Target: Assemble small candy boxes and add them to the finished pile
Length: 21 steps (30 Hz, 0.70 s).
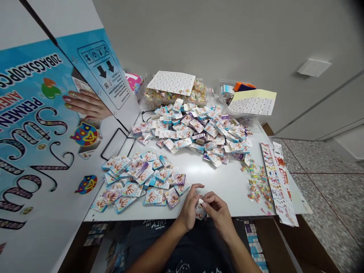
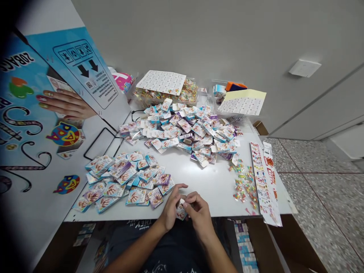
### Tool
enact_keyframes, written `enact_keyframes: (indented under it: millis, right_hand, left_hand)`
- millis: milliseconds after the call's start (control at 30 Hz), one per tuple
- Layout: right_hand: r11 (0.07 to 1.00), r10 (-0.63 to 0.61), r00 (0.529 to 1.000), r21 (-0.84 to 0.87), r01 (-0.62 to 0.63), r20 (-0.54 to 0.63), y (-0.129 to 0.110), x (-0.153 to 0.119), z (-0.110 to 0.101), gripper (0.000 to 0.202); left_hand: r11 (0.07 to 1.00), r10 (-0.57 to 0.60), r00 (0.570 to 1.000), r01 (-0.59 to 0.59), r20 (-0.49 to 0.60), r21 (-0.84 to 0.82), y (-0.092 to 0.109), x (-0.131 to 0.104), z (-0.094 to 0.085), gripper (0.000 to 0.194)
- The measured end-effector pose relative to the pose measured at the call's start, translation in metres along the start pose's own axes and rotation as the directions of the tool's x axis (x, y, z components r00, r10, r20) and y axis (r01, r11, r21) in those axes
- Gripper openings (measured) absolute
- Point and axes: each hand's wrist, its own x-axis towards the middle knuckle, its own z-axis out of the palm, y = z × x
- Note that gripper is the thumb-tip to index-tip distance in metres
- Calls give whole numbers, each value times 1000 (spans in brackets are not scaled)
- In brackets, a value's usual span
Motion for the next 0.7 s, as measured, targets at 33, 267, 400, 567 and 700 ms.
enact_keyframes:
  millis: [33,267,400,567,700]
  right_hand:
    - [999,-30,1000,-37,30,-5,0,-1,-1,34]
    - [952,-220,976,-220,214,-1,1,-4,0,25]
    - [923,-272,959,-303,237,-79,-1,1,5,18]
    - [994,103,982,49,-96,-159,-1,6,12,25]
    - [987,137,966,109,-115,-220,0,5,14,29]
  left_hand:
    - [1000,13,1000,-13,4,16,1,1,0,38]
    - [995,36,999,-32,34,-97,-1,6,-8,31]
    - [989,27,1000,-26,1,-144,-1,6,-7,28]
    - [1000,23,991,-23,-130,3,5,4,5,21]
    - [995,31,983,-13,-181,103,4,5,9,17]
